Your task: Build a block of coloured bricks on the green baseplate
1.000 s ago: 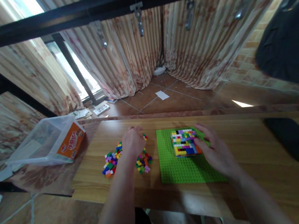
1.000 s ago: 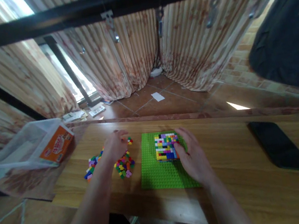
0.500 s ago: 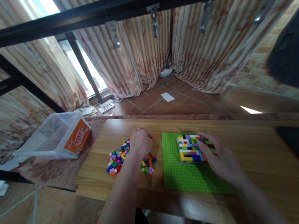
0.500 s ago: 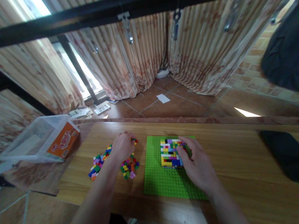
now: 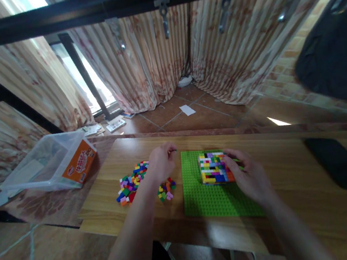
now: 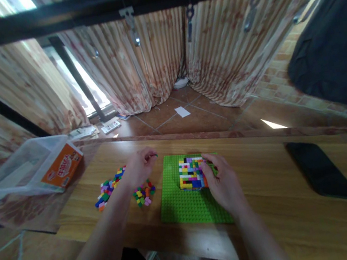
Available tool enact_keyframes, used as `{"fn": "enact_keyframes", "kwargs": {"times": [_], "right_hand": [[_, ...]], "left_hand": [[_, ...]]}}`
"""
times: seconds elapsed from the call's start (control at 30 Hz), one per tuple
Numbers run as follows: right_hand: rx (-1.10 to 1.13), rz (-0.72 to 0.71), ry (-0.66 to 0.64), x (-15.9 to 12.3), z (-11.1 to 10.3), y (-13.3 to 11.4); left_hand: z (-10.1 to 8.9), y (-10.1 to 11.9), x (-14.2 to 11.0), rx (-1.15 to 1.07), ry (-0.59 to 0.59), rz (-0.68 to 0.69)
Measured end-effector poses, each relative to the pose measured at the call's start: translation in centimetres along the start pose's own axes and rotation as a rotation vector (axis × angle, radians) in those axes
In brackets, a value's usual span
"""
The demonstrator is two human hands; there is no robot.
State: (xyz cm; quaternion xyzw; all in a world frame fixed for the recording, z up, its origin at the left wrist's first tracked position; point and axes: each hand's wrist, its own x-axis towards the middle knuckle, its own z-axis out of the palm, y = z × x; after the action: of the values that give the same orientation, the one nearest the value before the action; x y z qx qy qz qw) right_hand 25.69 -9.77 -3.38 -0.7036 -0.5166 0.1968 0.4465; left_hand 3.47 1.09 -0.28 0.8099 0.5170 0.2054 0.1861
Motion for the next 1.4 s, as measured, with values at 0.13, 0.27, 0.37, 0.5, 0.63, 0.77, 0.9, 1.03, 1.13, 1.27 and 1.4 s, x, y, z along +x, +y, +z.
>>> {"fn": "enact_keyframes", "kwargs": {"times": [0.13, 0.27, 0.37, 0.5, 0.63, 0.77, 0.9, 1.03, 1.13, 1.27, 1.4], "right_hand": [[0.042, 0.015, 0.053, 0.2, 0.1, -0.1], [0.052, 0.008, 0.079, 0.3, 0.0, -0.2], [0.051, -0.004, 0.076, 0.3, 0.0, -0.3], [0.033, -0.015, 0.080, 0.3, -0.1, -0.4], [0.048, 0.003, 0.084, 0.3, 0.0, -0.5], [0.050, 0.016, 0.062, 0.3, 0.1, -0.4], [0.041, 0.006, 0.046, 0.2, 0.1, -0.4], [0.040, -0.001, 0.058, 0.2, 0.1, -0.5], [0.033, 0.002, 0.064, 0.2, 0.1, -0.6], [0.023, -0.021, 0.060, 0.1, 0.0, -0.6], [0.027, -0.016, 0.060, 0.1, 0.0, -0.6]], "left_hand": [[1.4, 2.1, -0.9, -0.284, 0.006, 0.191], [2.5, 3.5, -1.8, -0.313, -0.034, 0.277], [2.7, 3.8, -2.0, -0.303, -0.010, 0.293], [2.9, 3.9, -2.0, -0.290, 0.044, 0.322], [3.3, 4.2, -2.1, -0.311, 0.057, 0.377], [4.0, 4.9, -2.5, -0.361, 0.097, 0.363], [4.7, 5.5, -2.6, -0.391, 0.095, 0.341], [5.4, 5.6, -2.6, -0.386, 0.087, 0.323], [5.7, 5.6, -2.5, -0.356, 0.086, 0.323], [5.6, 5.8, -2.5, -0.330, 0.094, 0.310], [5.4, 6.3, -2.4, -0.321, 0.089, 0.273]]}}
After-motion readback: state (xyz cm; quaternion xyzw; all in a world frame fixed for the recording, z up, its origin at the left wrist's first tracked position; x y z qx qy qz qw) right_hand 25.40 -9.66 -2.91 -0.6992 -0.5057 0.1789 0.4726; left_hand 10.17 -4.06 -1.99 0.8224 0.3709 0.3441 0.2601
